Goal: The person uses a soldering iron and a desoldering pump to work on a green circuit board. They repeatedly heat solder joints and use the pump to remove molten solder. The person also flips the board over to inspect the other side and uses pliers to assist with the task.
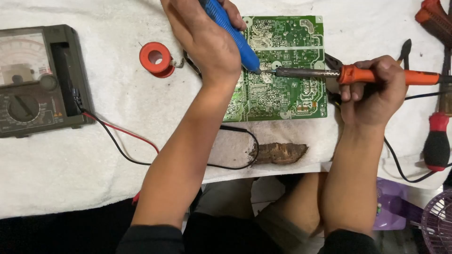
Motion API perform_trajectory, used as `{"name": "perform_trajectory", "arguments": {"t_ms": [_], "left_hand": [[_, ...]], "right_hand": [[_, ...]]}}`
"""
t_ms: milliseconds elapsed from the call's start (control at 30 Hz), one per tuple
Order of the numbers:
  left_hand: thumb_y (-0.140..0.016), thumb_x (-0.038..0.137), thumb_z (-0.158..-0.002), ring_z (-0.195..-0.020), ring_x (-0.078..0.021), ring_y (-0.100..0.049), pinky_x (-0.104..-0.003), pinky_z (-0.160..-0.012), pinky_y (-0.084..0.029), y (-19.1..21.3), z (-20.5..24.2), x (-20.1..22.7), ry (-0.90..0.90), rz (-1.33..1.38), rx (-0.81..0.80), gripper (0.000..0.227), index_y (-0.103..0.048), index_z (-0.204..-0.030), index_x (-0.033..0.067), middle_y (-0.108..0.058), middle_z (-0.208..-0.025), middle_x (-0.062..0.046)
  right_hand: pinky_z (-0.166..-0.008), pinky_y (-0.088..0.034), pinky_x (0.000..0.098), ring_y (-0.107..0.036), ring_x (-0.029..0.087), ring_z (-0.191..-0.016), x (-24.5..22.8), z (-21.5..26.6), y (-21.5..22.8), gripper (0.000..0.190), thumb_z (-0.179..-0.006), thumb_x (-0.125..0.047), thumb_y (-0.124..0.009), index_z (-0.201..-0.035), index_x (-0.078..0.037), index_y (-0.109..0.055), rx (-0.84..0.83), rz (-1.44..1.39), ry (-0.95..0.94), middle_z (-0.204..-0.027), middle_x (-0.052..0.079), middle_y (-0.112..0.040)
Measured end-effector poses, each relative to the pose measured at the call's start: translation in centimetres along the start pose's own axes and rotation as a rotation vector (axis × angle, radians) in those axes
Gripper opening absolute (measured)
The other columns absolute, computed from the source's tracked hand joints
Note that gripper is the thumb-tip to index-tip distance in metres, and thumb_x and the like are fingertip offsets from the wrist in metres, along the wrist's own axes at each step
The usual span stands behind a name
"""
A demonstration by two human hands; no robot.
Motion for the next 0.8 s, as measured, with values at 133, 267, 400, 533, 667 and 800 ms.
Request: {"name": "perform_trajectory", "arguments": {"t_ms": [133,267,400,533,667,800], "left_hand": [[-0.029,0.037,-0.083,-0.035,-0.0167,-0.042,-0.026,-0.032,-0.037,-0.2,0.1,0.4,-0.039,-0.036,-0.022,0.027,-0.036,-0.078,0.0112,-0.038,-0.051,-0.007],[-0.032,0.039,-0.081,-0.035,-0.0159,-0.042,-0.025,-0.032,-0.037,-0.1,0.1,0.5,-0.016,-0.054,0.001,0.029,-0.037,-0.078,0.011,-0.041,-0.056,-0.006],[-0.03,0.036,-0.083,-0.036,-0.0164,-0.042,-0.026,-0.032,-0.038,-0.1,0.0,0.5,-0.018,-0.044,0.002,0.026,-0.037,-0.08,0.0108,-0.043,-0.06,-0.007],[-0.031,0.038,-0.084,-0.037,-0.0168,-0.043,-0.025,-0.033,-0.038,-0.3,0.1,0.5,-0.044,-0.005,-0.036,0.028,-0.038,-0.082,0.0108,-0.042,-0.06,-0.007],[-0.032,0.041,-0.083,-0.036,-0.0173,-0.041,-0.026,-0.034,-0.037,-0.4,0.1,0.4,-0.012,-0.022,-0.021,0.032,-0.038,-0.084,0.0097,-0.042,-0.062,-0.008],[-0.031,0.045,-0.082,-0.035,-0.0166,-0.04,-0.025,-0.033,-0.036,-0.3,0.2,0.6,-0.008,-0.055,-0.008,0.036,-0.038,-0.084,0.0101,-0.042,-0.06,-0.006]], "right_hand": [[-0.029,-0.027,0.0228,-0.028,0.013,-0.03,-0.2,0.0,-0.2,0.021,-0.074,-0.017,-0.049,-0.056,-0.008,-0.043,-0.03,0.013,0.014,-0.038,0.003,-0.029],[-0.029,-0.024,0.0215,-0.027,0.013,-0.029,-0.5,0.1,-1.6,0.02,-0.075,-0.017,-0.047,-0.057,-0.009,-0.044,-0.131,0.047,0.013,-0.036,0.002,-0.028],[-0.029,-0.023,0.0216,-0.027,0.013,-0.029,-0.5,0.0,-1.6,0.016,-0.073,-0.014,-0.047,-0.059,-0.005,-0.048,-0.139,0.04,0.012,-0.036,0.003,-0.03],[-0.028,-0.025,0.0219,-0.029,0.011,-0.03,-0.2,-0.1,-0.5,0.014,-0.07,-0.013,-0.048,-0.06,-0.004,-0.048,-0.056,-0.012,-0.007,-0.043,0.004,-0.039],[-0.029,-0.025,0.0214,-0.028,0.011,-0.03,-0.1,-0.1,-0.3,0.014,-0.07,-0.014,-0.048,-0.058,-0.007,-0.046,-0.004,0.015,-0.02,-0.045,0.005,-0.039],[-0.028,-0.026,0.0206,-0.029,0.009,-0.031,-0.1,0.1,-0.1,0.015,-0.069,-0.013,-0.049,-0.056,-0.006,-0.046,0.065,-0.014,-0.037,-0.048,0.006,-0.043]]}}
Point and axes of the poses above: each hand's wrist, its own z-axis away from the middle knuckle, its own y-axis out of the back of the hand, x = y × z, the point moved 10 cm from there along -z, towards the middle knuckle
